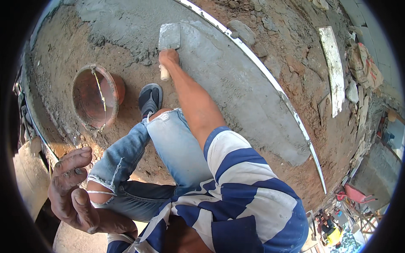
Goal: The person pours cement from a bucket onto a dirt surface, uses a long metal straightedge to level it, and then smooths the surface with a hand trowel. They use their hands to fill in gaps and ensure the mixture is evenly distributed along the edge.
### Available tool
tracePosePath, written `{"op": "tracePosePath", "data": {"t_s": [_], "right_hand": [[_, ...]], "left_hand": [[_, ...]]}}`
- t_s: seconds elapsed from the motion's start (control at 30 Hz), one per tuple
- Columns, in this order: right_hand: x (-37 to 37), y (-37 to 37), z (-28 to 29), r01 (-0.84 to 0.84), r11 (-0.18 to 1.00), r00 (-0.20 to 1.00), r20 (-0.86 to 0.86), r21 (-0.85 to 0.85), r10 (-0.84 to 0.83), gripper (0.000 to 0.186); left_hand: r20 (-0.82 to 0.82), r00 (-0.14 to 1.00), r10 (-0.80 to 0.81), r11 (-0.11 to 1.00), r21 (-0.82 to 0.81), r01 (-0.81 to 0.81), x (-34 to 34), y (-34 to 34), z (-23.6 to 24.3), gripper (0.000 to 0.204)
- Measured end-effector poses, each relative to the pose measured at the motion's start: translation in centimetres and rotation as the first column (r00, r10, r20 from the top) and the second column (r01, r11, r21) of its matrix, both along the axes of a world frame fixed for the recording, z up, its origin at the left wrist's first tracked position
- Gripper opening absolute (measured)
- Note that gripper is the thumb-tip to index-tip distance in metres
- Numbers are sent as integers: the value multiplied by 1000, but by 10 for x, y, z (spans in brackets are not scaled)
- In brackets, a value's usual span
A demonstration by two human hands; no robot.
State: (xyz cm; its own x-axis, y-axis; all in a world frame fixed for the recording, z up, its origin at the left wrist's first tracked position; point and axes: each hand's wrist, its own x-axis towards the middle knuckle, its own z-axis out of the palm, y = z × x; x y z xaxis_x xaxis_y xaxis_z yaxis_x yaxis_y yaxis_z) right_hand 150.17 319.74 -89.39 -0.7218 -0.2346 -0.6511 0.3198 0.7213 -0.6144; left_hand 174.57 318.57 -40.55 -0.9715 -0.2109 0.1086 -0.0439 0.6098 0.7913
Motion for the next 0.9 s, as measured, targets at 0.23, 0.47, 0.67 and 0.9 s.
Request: {"op": "tracePosePath", "data": {"t_s": [0.23,0.47,0.67,0.9], "right_hand": [[36,155,53,-15,992,998,-58,129,22,40],[104,327,74,524,844,847,33,116,-530,46],[143,417,79,573,804,804,-296,159,-515,43],[136,437,80,619,736,775,-57,276,-630,44]], "left_hand": [[97,983,157,981,-131,-143,-7,6,10,32],[114,991,75,970,-238,-46,-37,19,16,38],[165,986,-17,964,-260,60,-64,52,15,38],[172,973,-156,933,-299,202,-95,80,-15,38]]}}
